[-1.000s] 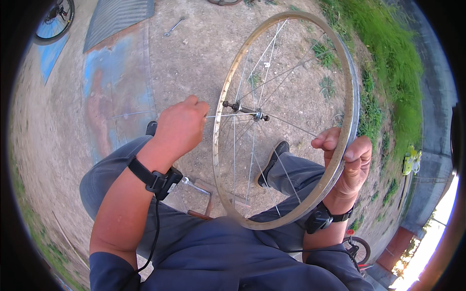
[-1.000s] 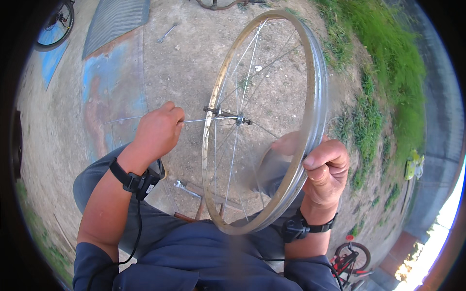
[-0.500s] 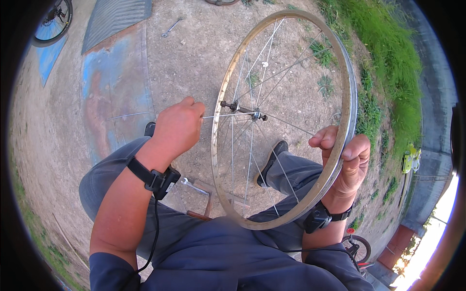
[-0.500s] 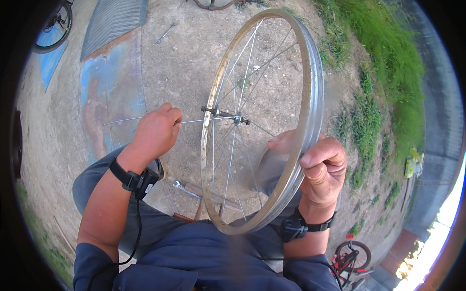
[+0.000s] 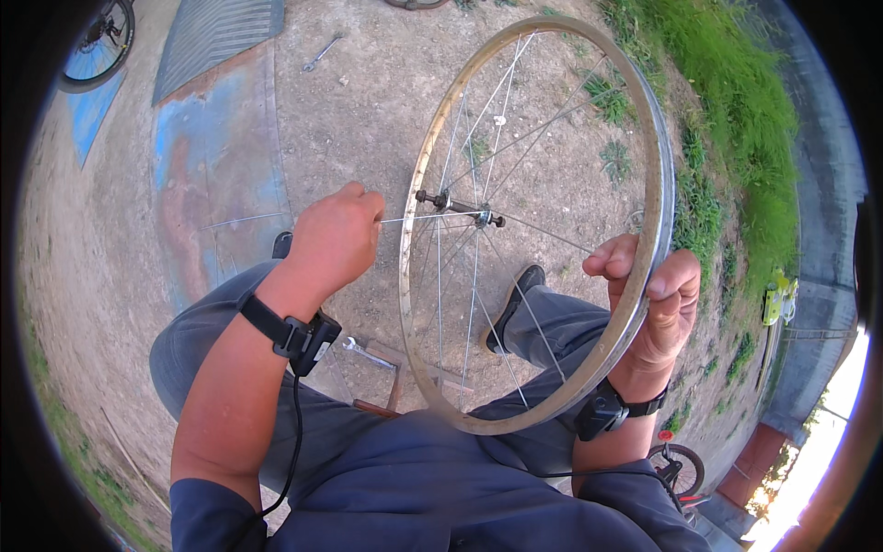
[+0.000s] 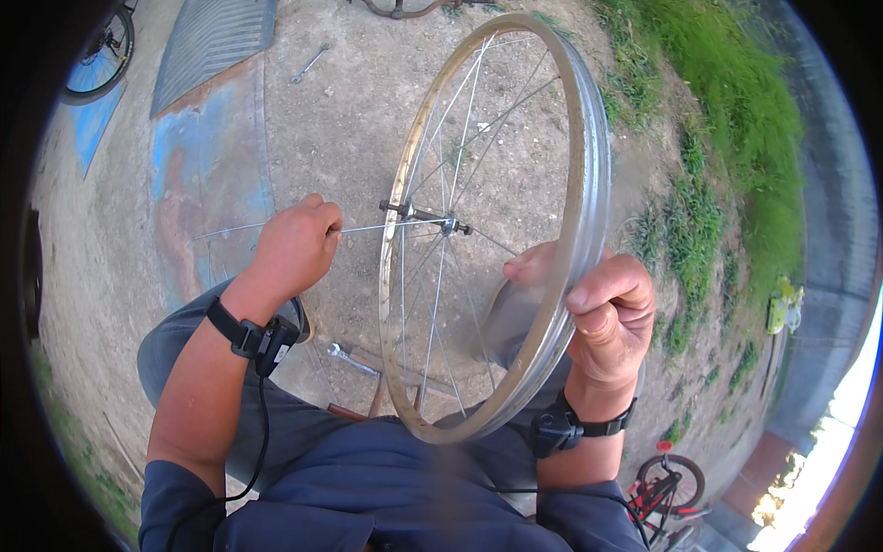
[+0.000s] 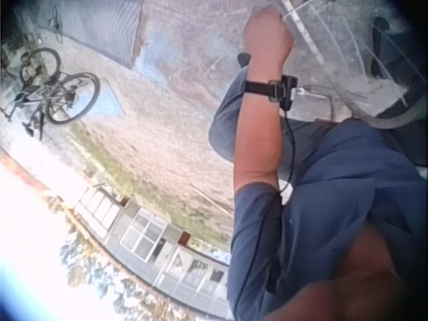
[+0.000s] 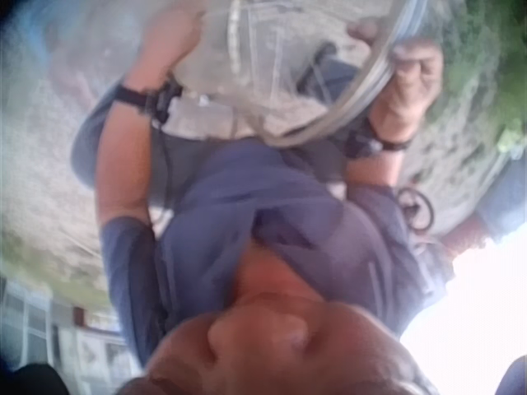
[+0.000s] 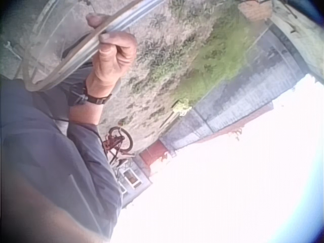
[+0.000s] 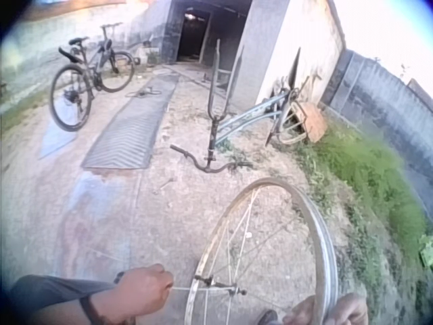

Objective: The person laces a bicycle wheel by inserting spokes through the rim and hub, then threads and tightens the nipples by hand. The wheel is rotated and repositioned repeatedly to access different spoke holes.

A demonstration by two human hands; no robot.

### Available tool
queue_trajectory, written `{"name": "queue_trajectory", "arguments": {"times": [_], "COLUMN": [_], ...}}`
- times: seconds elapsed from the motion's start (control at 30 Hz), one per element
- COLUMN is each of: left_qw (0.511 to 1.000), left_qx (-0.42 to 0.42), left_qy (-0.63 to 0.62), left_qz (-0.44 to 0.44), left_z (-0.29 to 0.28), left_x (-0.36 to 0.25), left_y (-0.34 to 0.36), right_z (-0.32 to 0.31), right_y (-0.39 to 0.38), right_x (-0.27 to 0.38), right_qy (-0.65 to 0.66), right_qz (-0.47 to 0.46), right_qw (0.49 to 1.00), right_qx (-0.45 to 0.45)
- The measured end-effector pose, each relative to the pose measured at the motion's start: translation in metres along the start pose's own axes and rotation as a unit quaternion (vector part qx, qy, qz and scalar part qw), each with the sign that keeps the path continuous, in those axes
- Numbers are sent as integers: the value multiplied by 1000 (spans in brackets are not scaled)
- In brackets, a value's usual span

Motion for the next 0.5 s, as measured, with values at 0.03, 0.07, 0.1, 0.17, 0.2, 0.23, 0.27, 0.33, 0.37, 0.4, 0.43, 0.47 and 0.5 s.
{"name": "queue_trajectory", "arguments": {"times": [0.03, 0.07, 0.1, 0.17, 0.2, 0.23, 0.27, 0.33, 0.37, 0.4, 0.43, 0.47, 0.5], "left_qw": [1000, 1000, 1000, 999, 999, 999, 999, 999, 999, 999, 999, 999, 999], "left_qx": [-1, -9, -16, -23, -23, -23, -24, -26, -25, -23, -22, -21, -19], "left_qy": [-4, -11, -20, -29, -29, -30, -32, -36, -36, -37, -39, -38, -37], "left_qz": [-1, 3, 6, 12, 15, 17, 19, 23, 25, 26, 27, 24, 22], "left_z": [0, 0, 0, 0, 0, -1, -1, -2, -3, -3, -4, -4, -3], "left_x": [0, 0, 0, -1, -1, -1, -1, -2, -2, -3, -3, -4, -4], "left_y": [0, 0, 0, 0, 0, 0, 0, 0, 1, 1, 1, 2, 2], "right_z": [0, 0, -1, -1, -1, -2, -2, -2, -2, -2, -2, -2, -2], "right_y": [0, 0, 0, 0, 0, 0, 0, 1, 1, 1, 1, 2, 2], "right_x": [0, 0, 0, -1, -1, -1, -1, -2, -2, -2, -1, -1, -1], "right_qy": [6, 2, 2, 4, 5, 11, 7, 12, 8, 9, 12, 10, 12], "right_qz": [2, -1, -1, -2, -2, 0, -3, -3, -4, -5, -3, -4, -3], "right_qw": [1000, 1000, 1000, 1000, 1000, 1000, 1000, 1000, 1000, 1000, 1000, 1000, 1000], "right_qx": [-1, 1, 2, 2, 1, -1, 1, 3, 5, 5, 5, 7, 8]}}
Point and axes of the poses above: each hand's wrist, its own y-axis towards the middle knuckle, its own z-axis out of the palm, x = y × z, the point moved 1 cm from there along y, towards the middle knuckle, and after that the axes turned 6 degrees about -y, right-handed, at the moved point
